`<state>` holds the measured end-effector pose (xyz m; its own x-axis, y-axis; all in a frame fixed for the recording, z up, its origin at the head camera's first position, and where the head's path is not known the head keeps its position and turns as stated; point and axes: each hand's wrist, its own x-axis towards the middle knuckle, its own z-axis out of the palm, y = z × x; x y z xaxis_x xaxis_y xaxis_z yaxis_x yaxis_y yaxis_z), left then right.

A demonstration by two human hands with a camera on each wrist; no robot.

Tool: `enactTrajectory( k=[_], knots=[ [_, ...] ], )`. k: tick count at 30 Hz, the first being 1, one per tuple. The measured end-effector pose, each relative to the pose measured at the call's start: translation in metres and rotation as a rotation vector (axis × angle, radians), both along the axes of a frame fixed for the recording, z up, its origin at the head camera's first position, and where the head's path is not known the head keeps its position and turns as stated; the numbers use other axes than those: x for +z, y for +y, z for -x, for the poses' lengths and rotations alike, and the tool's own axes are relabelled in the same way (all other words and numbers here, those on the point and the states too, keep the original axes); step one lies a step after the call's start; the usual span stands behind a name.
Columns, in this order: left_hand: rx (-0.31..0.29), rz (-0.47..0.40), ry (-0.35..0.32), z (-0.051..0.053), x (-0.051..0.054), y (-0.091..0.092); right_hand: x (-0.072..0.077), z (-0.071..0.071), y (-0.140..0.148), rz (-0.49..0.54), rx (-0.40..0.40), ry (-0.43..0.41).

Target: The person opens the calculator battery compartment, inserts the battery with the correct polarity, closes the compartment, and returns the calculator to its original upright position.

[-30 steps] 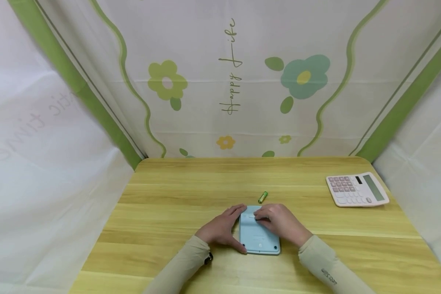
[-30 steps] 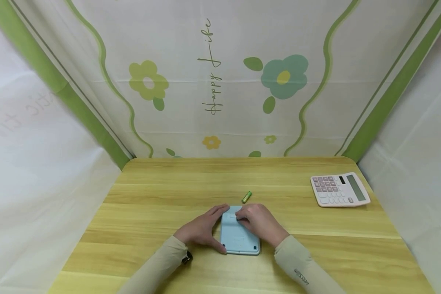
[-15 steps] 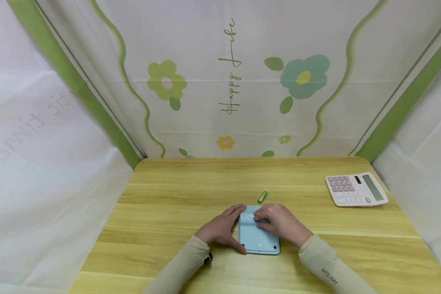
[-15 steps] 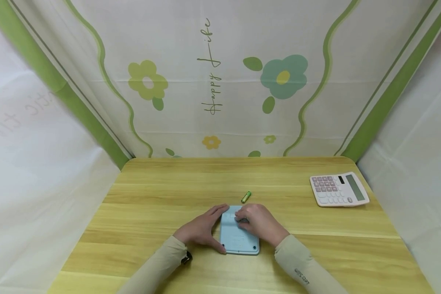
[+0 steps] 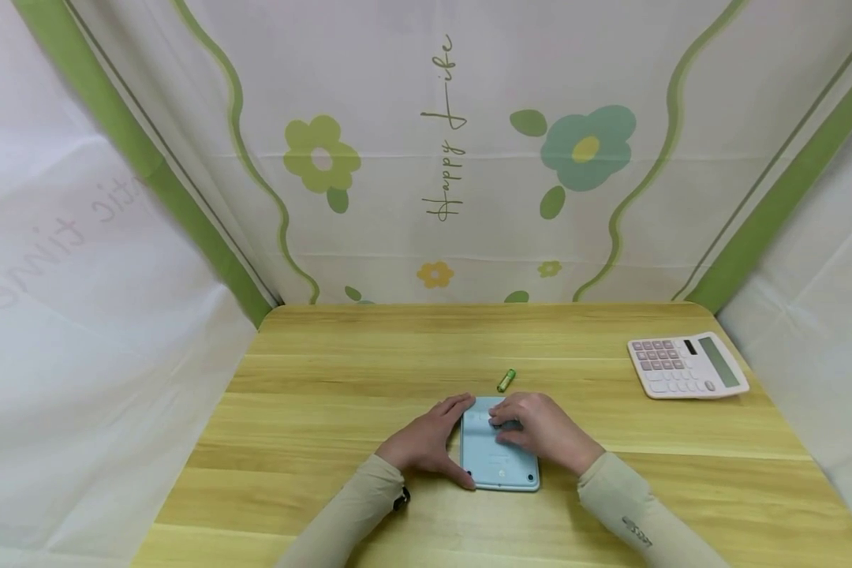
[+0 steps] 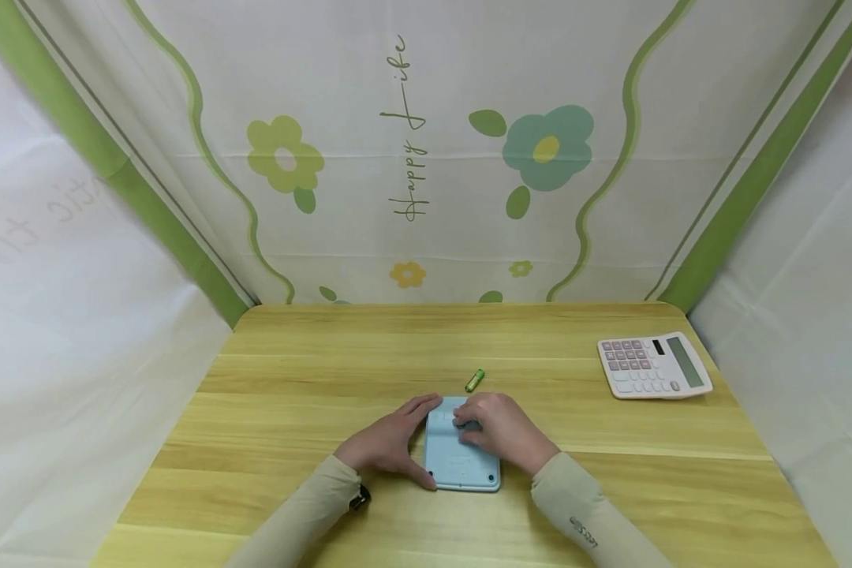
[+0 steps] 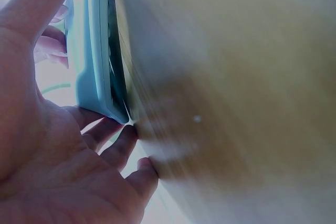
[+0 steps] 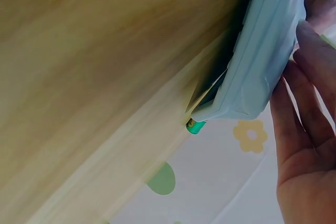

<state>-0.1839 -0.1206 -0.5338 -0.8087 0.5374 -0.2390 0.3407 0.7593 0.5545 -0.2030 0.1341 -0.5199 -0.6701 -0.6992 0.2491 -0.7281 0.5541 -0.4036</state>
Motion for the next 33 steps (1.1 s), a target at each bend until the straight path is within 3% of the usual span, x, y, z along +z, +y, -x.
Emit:
enactTrajectory(
  k=[33],
  knots=[
    [0.004, -0.006, -0.002, -0.0004, -0.0008, -0.0003, -0.0001, 0.0015, 0.0014, -0.036, -0.005, -0.046]
  ],
)
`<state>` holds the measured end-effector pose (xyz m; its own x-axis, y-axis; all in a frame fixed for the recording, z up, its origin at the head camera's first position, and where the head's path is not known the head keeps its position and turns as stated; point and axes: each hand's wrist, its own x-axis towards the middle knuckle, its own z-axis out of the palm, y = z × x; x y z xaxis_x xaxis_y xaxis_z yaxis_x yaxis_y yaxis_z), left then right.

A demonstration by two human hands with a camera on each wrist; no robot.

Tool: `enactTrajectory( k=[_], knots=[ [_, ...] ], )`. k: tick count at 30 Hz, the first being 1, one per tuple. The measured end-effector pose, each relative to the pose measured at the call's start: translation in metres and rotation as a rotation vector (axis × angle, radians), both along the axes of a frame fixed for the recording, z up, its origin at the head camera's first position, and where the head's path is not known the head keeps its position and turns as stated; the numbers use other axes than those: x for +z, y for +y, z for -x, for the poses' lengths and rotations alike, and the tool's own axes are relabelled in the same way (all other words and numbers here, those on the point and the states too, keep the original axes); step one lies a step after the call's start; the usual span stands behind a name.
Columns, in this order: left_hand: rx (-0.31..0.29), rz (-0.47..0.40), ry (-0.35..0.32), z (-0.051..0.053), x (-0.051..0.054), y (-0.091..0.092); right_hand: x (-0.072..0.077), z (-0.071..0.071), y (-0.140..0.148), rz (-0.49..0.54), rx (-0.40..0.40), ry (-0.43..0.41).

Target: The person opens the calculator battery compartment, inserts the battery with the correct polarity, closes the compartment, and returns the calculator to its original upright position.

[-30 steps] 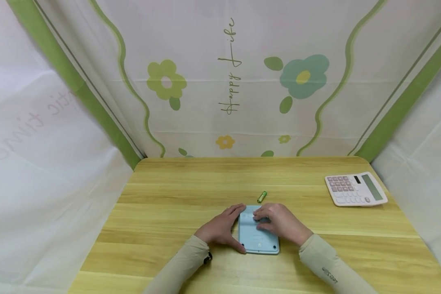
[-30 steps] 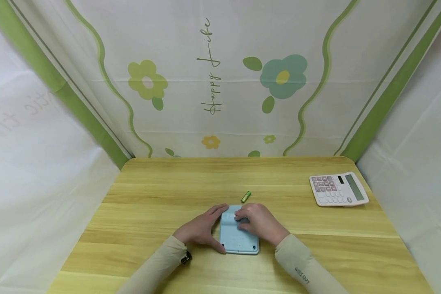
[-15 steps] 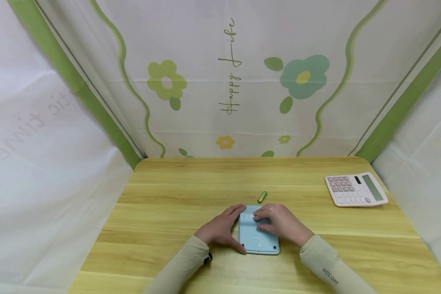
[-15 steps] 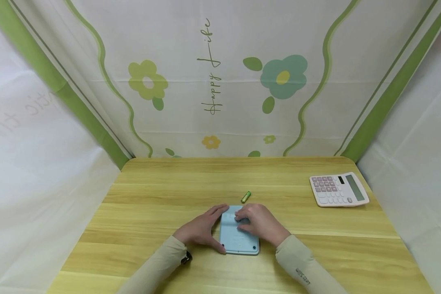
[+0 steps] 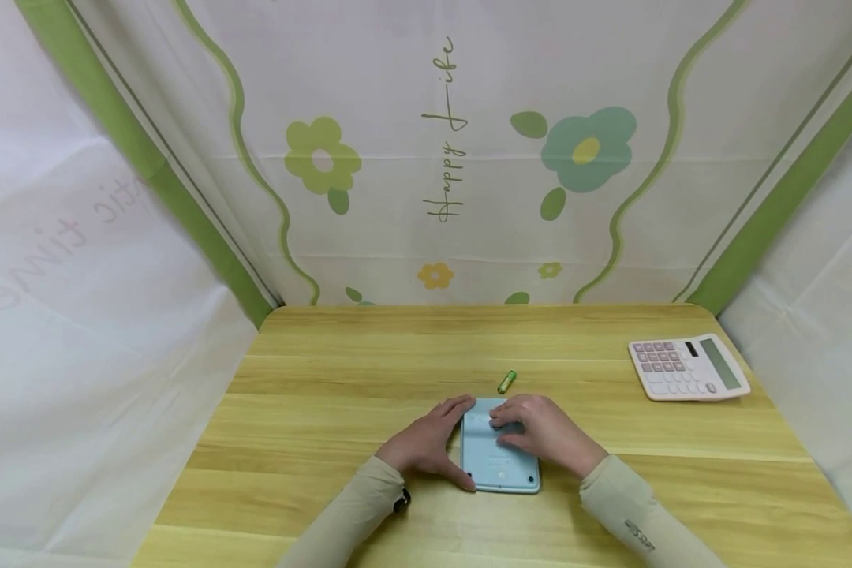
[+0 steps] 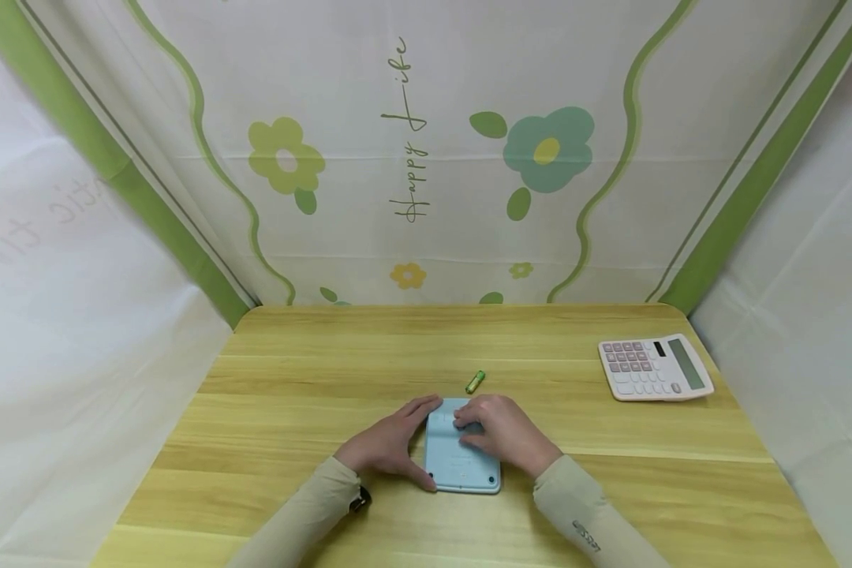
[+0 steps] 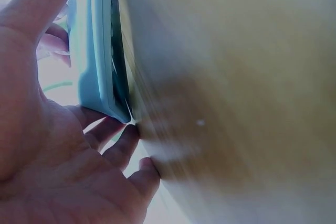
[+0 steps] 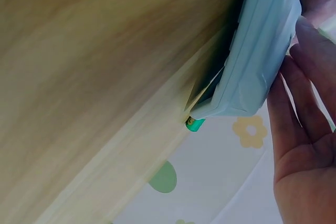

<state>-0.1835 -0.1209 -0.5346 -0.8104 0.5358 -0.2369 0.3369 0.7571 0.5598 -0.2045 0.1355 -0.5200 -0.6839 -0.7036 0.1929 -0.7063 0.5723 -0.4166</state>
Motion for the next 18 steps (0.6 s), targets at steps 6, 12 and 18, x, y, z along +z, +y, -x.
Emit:
enactTrajectory(
  k=[6, 12, 18],
  knots=[
    [-0.002, -0.003, 0.006, -0.0001, -0.0007, -0.0004, -0.0013, 0.0004, 0.0002, 0.0, -0.003, 0.007],
    [-0.002, -0.007, 0.001, -0.0003, 0.0003, -0.0007, -0.0005, 0.0005, -0.0003, -0.003, -0.004, 0.013],
    [0.0, -0.01, -0.004, -0.0003, 0.001, -0.0006, 0.0018, -0.0005, -0.0004, -0.001, -0.002, 0.012]
  ],
)
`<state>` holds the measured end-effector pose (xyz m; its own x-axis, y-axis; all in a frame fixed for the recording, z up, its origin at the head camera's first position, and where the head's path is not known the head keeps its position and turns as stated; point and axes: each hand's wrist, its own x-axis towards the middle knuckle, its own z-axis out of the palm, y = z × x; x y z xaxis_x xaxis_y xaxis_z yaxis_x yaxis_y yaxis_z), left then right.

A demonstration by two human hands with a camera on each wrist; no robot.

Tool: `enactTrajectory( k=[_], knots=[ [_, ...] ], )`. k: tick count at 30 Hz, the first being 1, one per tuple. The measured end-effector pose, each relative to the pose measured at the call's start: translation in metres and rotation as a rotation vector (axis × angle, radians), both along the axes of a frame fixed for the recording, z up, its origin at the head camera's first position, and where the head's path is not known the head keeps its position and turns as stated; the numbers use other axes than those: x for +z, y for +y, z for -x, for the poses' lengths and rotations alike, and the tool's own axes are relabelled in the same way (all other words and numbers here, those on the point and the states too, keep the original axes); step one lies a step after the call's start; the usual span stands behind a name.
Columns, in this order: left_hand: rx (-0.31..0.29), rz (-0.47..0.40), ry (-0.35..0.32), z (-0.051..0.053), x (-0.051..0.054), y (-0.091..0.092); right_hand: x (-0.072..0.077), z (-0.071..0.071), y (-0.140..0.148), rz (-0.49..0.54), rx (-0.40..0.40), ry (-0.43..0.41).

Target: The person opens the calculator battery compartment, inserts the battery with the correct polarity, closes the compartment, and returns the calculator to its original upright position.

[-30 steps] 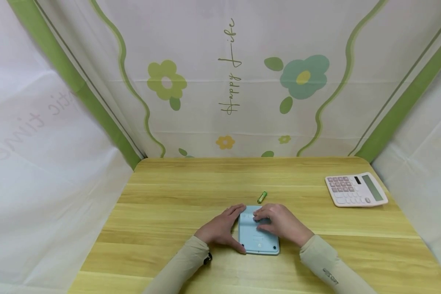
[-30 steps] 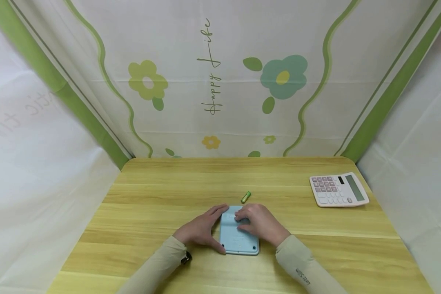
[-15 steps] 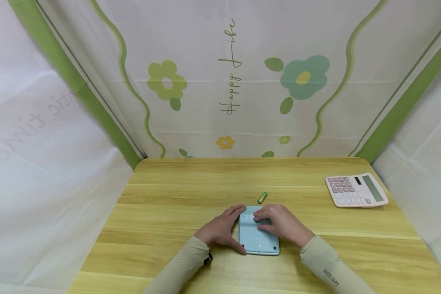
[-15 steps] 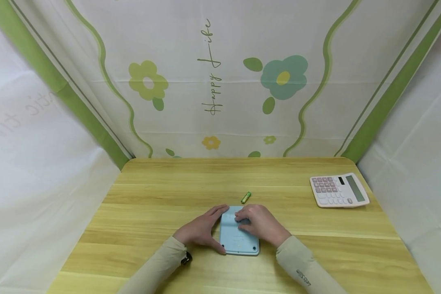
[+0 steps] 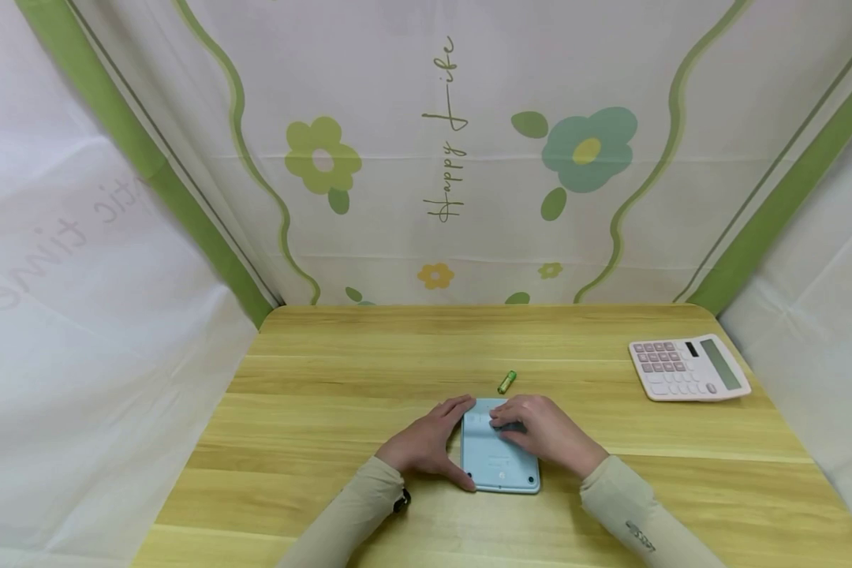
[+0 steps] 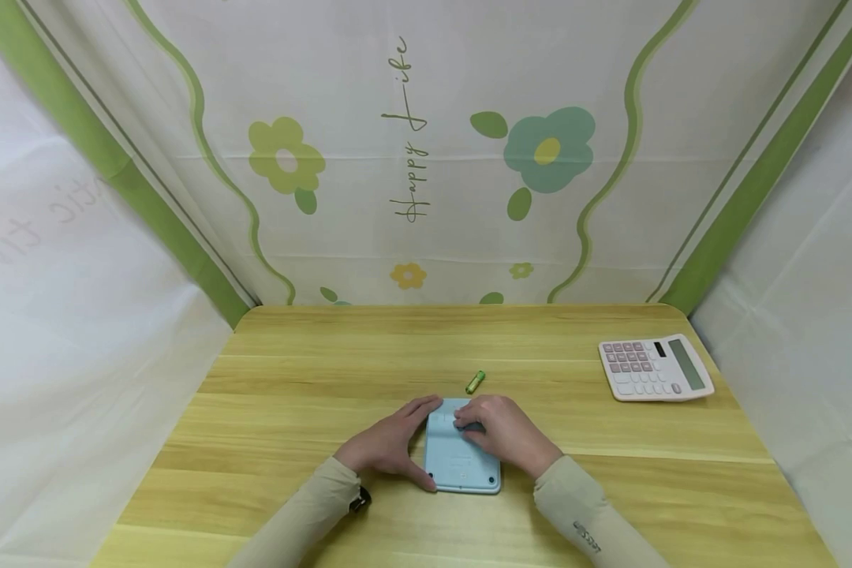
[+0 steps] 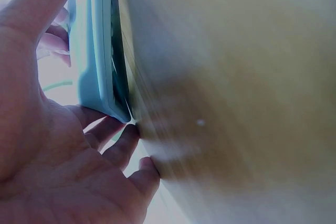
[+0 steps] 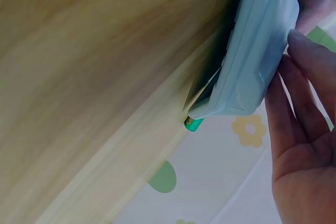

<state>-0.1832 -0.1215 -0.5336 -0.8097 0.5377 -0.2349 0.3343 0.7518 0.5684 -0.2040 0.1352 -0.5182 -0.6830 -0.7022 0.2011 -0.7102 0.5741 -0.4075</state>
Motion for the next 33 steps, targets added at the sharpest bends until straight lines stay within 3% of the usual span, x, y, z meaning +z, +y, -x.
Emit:
enactTrajectory(
  k=[33],
  knots=[
    [0.01, 0.007, 0.004, 0.0025, -0.0057, 0.0002, 0.001, 0.0005, 0.0004, 0.007, 0.002, -0.033]
  ],
)
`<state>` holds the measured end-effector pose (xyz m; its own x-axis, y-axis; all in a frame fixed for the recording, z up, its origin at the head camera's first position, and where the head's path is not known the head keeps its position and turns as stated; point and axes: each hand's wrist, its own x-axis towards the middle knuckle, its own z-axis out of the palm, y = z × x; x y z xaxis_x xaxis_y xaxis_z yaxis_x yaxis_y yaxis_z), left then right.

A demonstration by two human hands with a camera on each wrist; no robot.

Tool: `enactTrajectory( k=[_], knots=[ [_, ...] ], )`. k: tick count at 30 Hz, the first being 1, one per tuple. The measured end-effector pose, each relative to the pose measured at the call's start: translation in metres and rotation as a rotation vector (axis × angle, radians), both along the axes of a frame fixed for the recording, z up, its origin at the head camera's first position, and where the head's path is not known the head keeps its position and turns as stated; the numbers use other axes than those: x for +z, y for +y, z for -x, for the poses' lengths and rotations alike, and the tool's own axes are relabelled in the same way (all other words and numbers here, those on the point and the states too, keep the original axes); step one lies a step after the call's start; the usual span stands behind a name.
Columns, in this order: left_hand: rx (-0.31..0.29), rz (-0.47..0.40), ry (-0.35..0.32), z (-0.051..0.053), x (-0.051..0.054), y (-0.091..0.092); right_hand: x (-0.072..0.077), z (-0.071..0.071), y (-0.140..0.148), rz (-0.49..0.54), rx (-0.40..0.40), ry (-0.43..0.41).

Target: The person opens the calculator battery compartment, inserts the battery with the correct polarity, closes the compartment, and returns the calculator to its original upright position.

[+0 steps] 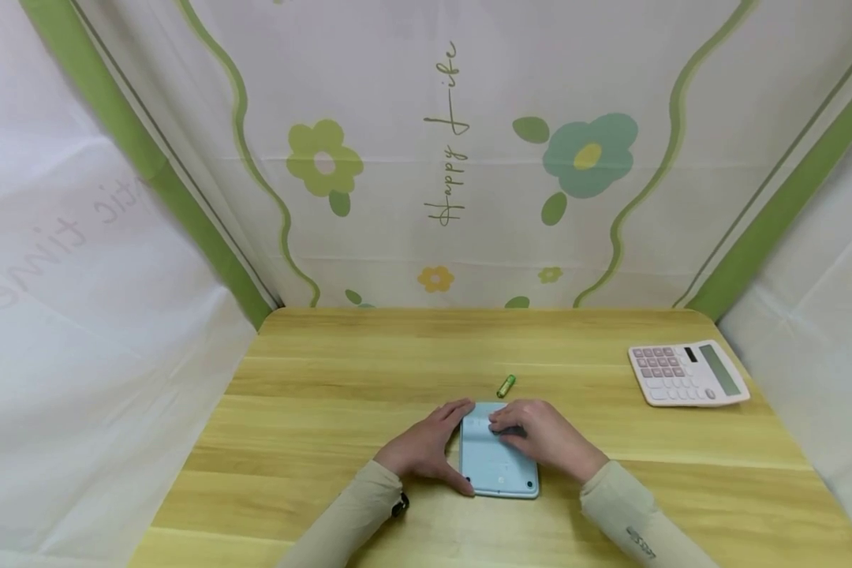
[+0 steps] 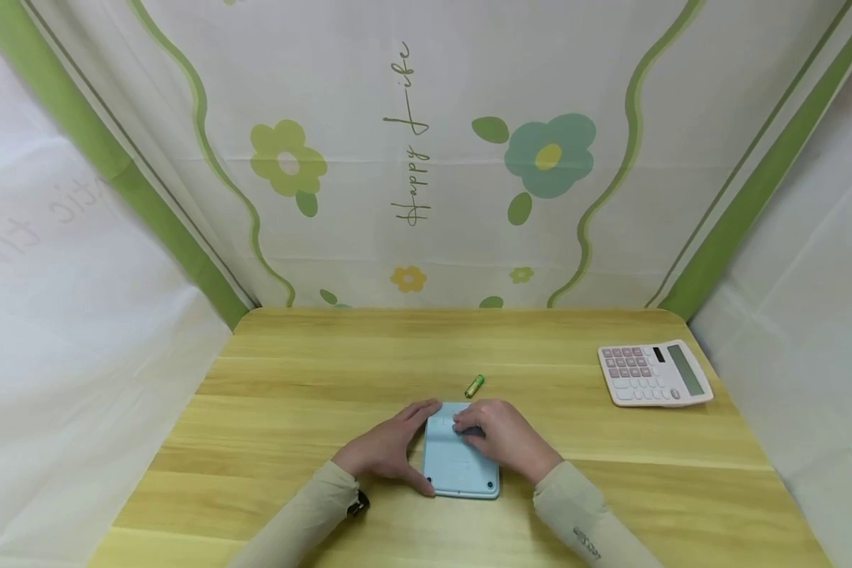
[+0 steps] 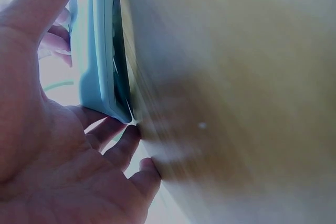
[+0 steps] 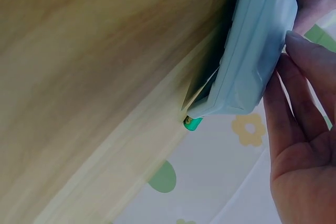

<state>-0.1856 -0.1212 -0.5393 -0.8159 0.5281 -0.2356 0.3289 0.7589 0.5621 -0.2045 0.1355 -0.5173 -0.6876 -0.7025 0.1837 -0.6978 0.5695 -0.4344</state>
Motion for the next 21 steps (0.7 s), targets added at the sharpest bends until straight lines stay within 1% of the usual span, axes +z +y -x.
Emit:
enactTrajectory(
  k=[6, 11, 21],
  knots=[
    [0.006, 0.003, -0.004, -0.0015, -0.0004, -0.0001, -0.0013, -0.0007, -0.0007, 0.011, -0.002, -0.002],
    [0.0, 0.007, 0.001, -0.0002, 0.0021, 0.0001, -0.0009, 0.0014, 0.0001, 0.003, 0.003, 0.005],
    [-0.004, 0.0, -0.007, -0.0026, 0.0039, -0.0003, -0.0013, -0.0005, 0.0019, 0.016, 0.014, 0.018]
  ],
)
